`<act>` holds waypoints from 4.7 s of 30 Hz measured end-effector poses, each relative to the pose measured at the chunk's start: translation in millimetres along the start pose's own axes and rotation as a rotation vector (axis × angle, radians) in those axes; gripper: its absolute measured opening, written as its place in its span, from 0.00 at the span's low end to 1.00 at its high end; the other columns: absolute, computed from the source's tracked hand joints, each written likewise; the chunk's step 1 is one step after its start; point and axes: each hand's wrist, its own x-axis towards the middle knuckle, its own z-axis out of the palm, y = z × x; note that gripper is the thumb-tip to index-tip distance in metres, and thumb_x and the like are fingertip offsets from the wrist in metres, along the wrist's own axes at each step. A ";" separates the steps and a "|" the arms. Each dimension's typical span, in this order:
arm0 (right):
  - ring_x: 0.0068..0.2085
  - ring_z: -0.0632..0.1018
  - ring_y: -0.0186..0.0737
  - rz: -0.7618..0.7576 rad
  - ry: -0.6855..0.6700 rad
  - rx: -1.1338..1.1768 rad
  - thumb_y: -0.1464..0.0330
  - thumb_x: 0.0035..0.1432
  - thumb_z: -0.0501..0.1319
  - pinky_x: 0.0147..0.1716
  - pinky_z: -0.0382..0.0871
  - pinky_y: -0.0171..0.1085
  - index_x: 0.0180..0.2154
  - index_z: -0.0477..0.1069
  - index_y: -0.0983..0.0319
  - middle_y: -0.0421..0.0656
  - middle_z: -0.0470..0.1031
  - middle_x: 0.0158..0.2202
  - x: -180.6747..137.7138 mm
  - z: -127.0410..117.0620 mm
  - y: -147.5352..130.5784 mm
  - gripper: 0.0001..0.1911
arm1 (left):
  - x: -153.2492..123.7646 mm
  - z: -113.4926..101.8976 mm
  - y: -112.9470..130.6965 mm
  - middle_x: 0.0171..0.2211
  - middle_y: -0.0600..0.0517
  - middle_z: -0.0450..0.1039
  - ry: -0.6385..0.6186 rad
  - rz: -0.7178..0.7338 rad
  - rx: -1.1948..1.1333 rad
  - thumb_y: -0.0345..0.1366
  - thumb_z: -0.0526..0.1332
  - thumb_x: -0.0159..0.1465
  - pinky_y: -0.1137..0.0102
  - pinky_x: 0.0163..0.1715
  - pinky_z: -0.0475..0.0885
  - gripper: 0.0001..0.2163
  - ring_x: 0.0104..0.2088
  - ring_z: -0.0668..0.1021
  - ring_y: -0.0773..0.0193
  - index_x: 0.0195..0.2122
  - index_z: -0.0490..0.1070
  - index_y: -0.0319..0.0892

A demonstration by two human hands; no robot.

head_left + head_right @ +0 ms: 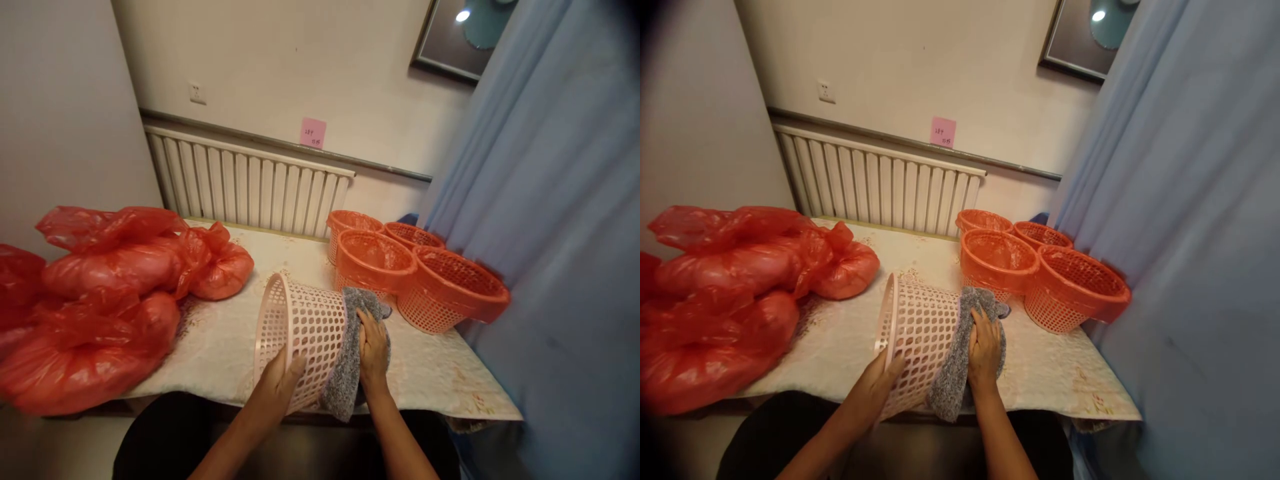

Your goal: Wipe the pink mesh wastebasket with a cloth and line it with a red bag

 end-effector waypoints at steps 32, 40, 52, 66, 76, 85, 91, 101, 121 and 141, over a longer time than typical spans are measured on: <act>0.62 0.65 0.40 -0.195 -0.276 0.111 0.74 0.65 0.45 0.64 0.51 0.54 0.58 0.64 0.60 0.45 0.68 0.59 37.6 1.5 -79.2 0.23 | -1.4 -1.3 -12.6 0.55 0.46 0.73 -0.004 0.026 0.005 0.48 0.52 0.67 0.58 0.59 0.63 0.23 0.56 0.72 0.51 0.58 0.66 0.40; 0.59 0.69 0.44 -0.039 -0.098 0.027 0.68 0.66 0.44 0.62 0.54 0.56 0.55 0.68 0.63 0.48 0.71 0.56 20.2 -2.2 1.2 0.22 | -7.8 -1.5 -17.3 0.55 0.45 0.74 -0.060 0.060 0.049 0.47 0.51 0.68 0.59 0.58 0.64 0.22 0.55 0.73 0.51 0.58 0.67 0.40; 0.62 0.66 0.49 -0.047 0.031 0.035 0.72 0.65 0.46 0.59 0.56 0.59 0.60 0.62 0.62 0.49 0.69 0.58 -68.1 11.5 -33.5 0.23 | -5.0 -2.7 -16.9 0.57 0.46 0.71 -0.109 0.048 0.012 0.46 0.51 0.69 0.58 0.60 0.63 0.22 0.58 0.71 0.51 0.59 0.66 0.40; 0.63 0.64 0.39 -0.402 -0.391 0.226 0.76 0.63 0.47 0.64 0.51 0.51 0.59 0.62 0.61 0.46 0.69 0.58 36.5 -8.4 -120.0 0.24 | -8.7 -3.5 -31.0 0.54 0.44 0.73 -0.072 0.088 0.140 0.45 0.51 0.68 0.57 0.59 0.63 0.21 0.56 0.72 0.49 0.58 0.67 0.39; 0.61 0.67 0.39 -0.236 -0.321 0.165 0.73 0.66 0.47 0.64 0.51 0.51 0.57 0.65 0.59 0.42 0.70 0.58 42.3 0.7 -97.7 0.21 | -10.6 -0.8 -26.6 0.53 0.45 0.74 -0.138 0.053 0.002 0.45 0.54 0.67 0.56 0.60 0.62 0.21 0.53 0.74 0.51 0.56 0.68 0.40; 0.61 0.66 0.39 -0.237 -0.302 0.142 0.73 0.66 0.46 0.64 0.51 0.51 0.58 0.64 0.58 0.43 0.69 0.58 29.5 -6.7 -96.1 0.22 | 13.4 7.3 22.6 0.48 0.45 0.78 0.015 0.004 -0.205 0.47 0.56 0.65 0.56 0.63 0.58 0.22 0.59 0.69 0.50 0.55 0.69 0.38; 0.60 0.68 0.42 -0.132 -0.244 0.112 0.72 0.65 0.46 0.62 0.54 0.54 0.56 0.67 0.60 0.45 0.71 0.57 31.5 -5.9 -55.1 0.21 | 6.9 8.2 15.3 0.54 0.44 0.73 -0.035 -0.041 -0.207 0.42 0.54 0.66 0.58 0.60 0.63 0.21 0.56 0.73 0.52 0.56 0.67 0.37; 0.61 0.67 0.48 0.004 0.084 0.036 0.70 0.67 0.44 0.58 0.58 0.61 0.59 0.64 0.61 0.50 0.70 0.57 -27.8 3.5 2.4 0.22 | -0.3 1.5 -9.7 0.56 0.44 0.72 -0.075 0.034 -0.029 0.45 0.54 0.67 0.55 0.61 0.61 0.22 0.59 0.69 0.49 0.58 0.66 0.39; 0.63 0.65 0.41 -0.414 -0.308 0.181 0.77 0.62 0.47 0.63 0.53 0.53 0.61 0.61 0.61 0.48 0.69 0.58 26.8 -6.5 -115.5 0.26 | -1.3 -9.4 -27.2 0.57 0.44 0.71 -0.116 0.037 0.039 0.44 0.54 0.67 0.55 0.61 0.61 0.22 0.58 0.71 0.51 0.58 0.67 0.39; 0.63 0.63 0.43 0.091 -0.005 0.100 0.67 0.67 0.43 0.60 0.58 0.55 0.59 0.63 0.61 0.49 0.65 0.61 -10.7 -3.2 24.2 0.23 | -3.6 6.4 -2.3 0.57 0.44 0.71 -0.058 -0.021 -0.118 0.49 0.55 0.66 0.56 0.62 0.61 0.26 0.59 0.70 0.50 0.61 0.63 0.40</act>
